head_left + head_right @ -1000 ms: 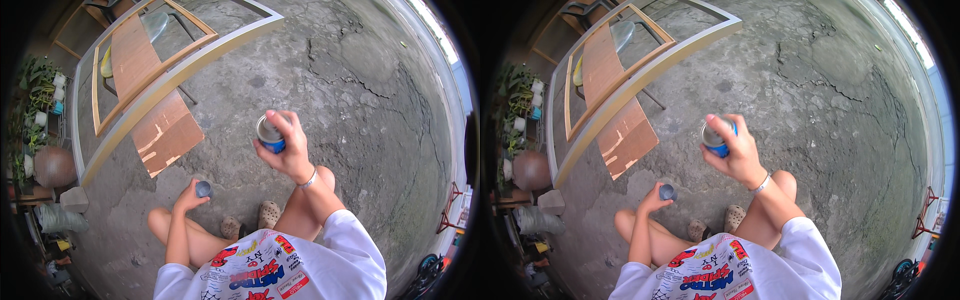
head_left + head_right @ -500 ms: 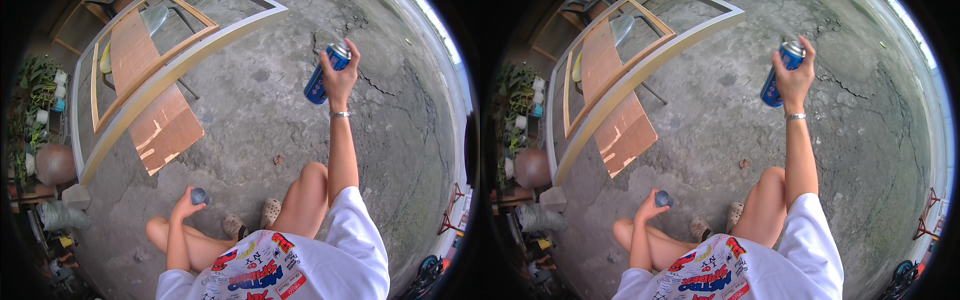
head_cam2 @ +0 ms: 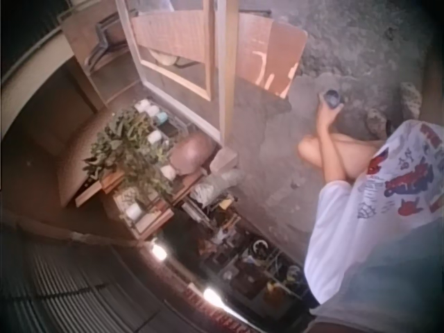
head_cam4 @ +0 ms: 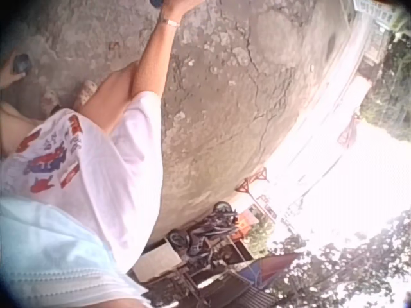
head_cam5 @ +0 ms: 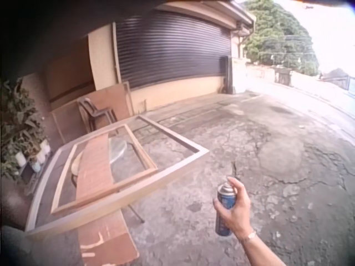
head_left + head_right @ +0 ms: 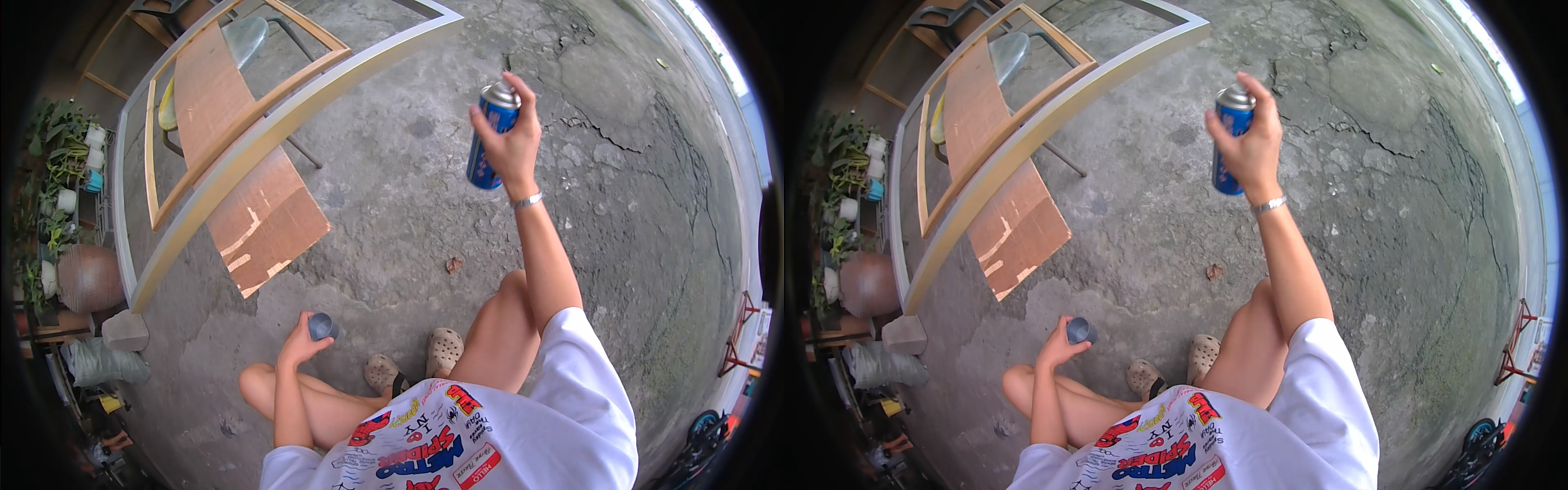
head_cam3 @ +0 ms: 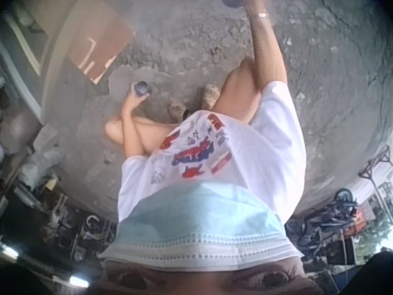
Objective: The person uses a blue spray paint can to apply white paint along the edges of a wooden frame placed on a concrete floor. The person moves around the frame, spraying each side in sequence while holding the can in the right hand and the cap in the left hand.
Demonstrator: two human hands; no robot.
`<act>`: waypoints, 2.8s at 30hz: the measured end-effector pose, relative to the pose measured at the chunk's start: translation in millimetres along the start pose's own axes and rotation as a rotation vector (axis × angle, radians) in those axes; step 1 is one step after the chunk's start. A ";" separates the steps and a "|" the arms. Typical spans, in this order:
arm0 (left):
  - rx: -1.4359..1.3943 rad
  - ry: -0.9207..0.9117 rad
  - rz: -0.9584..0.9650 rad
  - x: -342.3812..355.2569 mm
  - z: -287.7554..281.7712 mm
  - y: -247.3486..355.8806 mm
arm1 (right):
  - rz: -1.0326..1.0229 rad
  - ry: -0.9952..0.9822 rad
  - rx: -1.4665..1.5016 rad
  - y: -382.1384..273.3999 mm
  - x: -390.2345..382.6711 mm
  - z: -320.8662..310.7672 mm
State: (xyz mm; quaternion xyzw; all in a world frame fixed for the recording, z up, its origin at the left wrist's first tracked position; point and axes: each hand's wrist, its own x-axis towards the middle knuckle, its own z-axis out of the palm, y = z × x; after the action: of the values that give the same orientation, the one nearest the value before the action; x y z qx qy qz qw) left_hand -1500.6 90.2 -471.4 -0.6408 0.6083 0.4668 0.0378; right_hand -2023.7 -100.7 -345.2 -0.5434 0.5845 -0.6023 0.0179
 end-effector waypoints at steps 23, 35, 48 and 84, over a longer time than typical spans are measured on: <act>0.001 0.050 0.045 6.2 -2.3 -9.6 | -0.099 -0.340 0.199 -116.2 -97.3 16.9; -0.016 0.088 0.006 -17.0 -3.8 -22.0 | 0.068 0.352 -0.270 50.5 85.2 -30.3; -0.033 0.125 0.031 -17.6 -5.2 -11.9 | -0.112 -0.242 0.159 -112.0 -58.2 -3.0; -0.014 0.123 0.073 -13.2 -10.2 -9.7 | -0.047 -0.192 0.098 -65.4 -56.1 22.4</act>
State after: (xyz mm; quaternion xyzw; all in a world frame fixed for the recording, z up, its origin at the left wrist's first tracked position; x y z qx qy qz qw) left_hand -1484.8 96.3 -462.2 -0.6459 0.6291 0.4319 -0.0209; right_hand -1945.4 -58.6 -339.5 -0.6106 0.5372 -0.5755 0.0863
